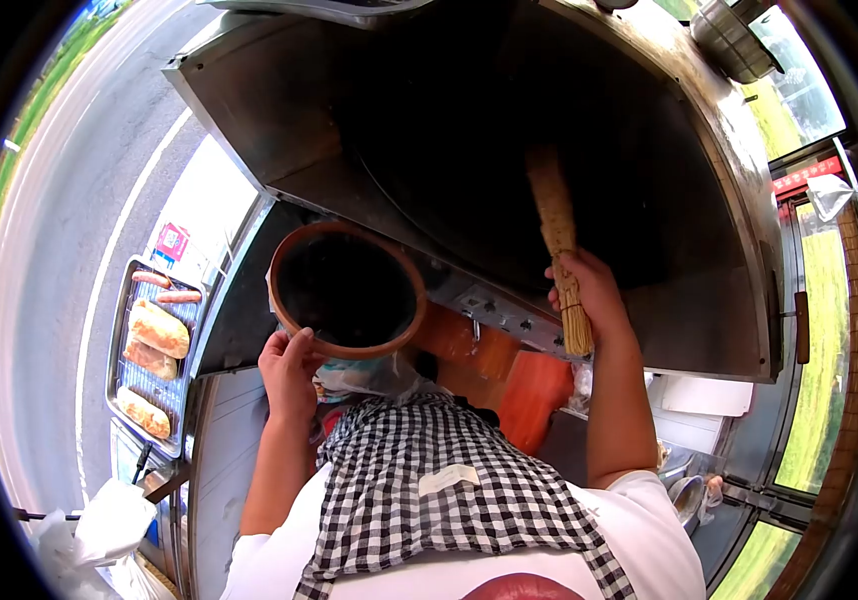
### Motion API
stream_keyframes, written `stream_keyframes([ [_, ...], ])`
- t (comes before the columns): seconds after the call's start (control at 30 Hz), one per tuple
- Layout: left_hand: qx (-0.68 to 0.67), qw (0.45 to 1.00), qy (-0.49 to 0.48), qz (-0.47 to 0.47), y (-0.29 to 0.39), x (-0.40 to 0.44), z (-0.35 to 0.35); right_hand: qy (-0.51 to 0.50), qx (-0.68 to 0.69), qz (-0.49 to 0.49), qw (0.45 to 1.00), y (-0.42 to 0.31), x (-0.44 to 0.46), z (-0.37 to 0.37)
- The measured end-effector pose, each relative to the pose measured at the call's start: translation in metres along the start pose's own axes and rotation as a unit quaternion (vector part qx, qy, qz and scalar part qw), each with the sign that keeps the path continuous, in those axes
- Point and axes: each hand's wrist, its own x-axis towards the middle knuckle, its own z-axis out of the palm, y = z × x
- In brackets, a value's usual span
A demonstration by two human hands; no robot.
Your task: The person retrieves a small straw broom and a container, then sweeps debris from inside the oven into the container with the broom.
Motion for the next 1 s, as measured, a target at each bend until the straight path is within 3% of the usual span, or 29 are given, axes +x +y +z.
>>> stream_keyframes([
  [0.1, -0.010, 1.000, 0.001, 0.007, 0.000, 0.000, 0.000, -0.057, 0.005, -0.007, 0.998, -0.013, -0.004, 0.015],
  [0.2, -0.016, 1.000, -0.001, 0.011, -0.002, 0.001, 0.000, 0.008, 0.001, -0.076, 0.997, -0.019, 0.023, 0.020],
  [0.4, -0.009, 1.000, 0.004, 0.013, 0.001, -0.002, 0.001, 0.055, 0.007, -0.078, 0.995, -0.037, 0.085, 0.022],
  [0.5, -0.003, 1.000, -0.008, 0.010, -0.001, -0.002, -0.001, 0.000, -0.028, -0.037, 0.999, -0.043, 0.101, 0.021],
  [0.6, -0.006, 1.000, -0.003, 0.016, -0.002, -0.005, 0.001, -0.021, -0.027, -0.066, 0.997, -0.050, 0.099, 0.026],
  [0.7, -0.017, 1.000, 0.002, 0.013, 0.001, -0.007, 0.004, 0.022, -0.004, -0.105, 0.994, -0.059, 0.106, 0.033],
  [0.8, -0.022, 1.000, 0.001, 0.014, -0.002, -0.005, 0.002, 0.033, -0.023, -0.069, 0.997, -0.063, 0.130, 0.030],
  [0.9, -0.019, 1.000, 0.009, 0.009, 0.000, -0.007, 0.005, -0.005, -0.057, -0.013, 0.998, -0.065, 0.132, 0.034],
  [1.0, -0.017, 1.000, 0.001, 0.015, 0.001, -0.006, 0.006, -0.104, -0.140, -0.009, 0.985, -0.059, 0.096, 0.048],
])
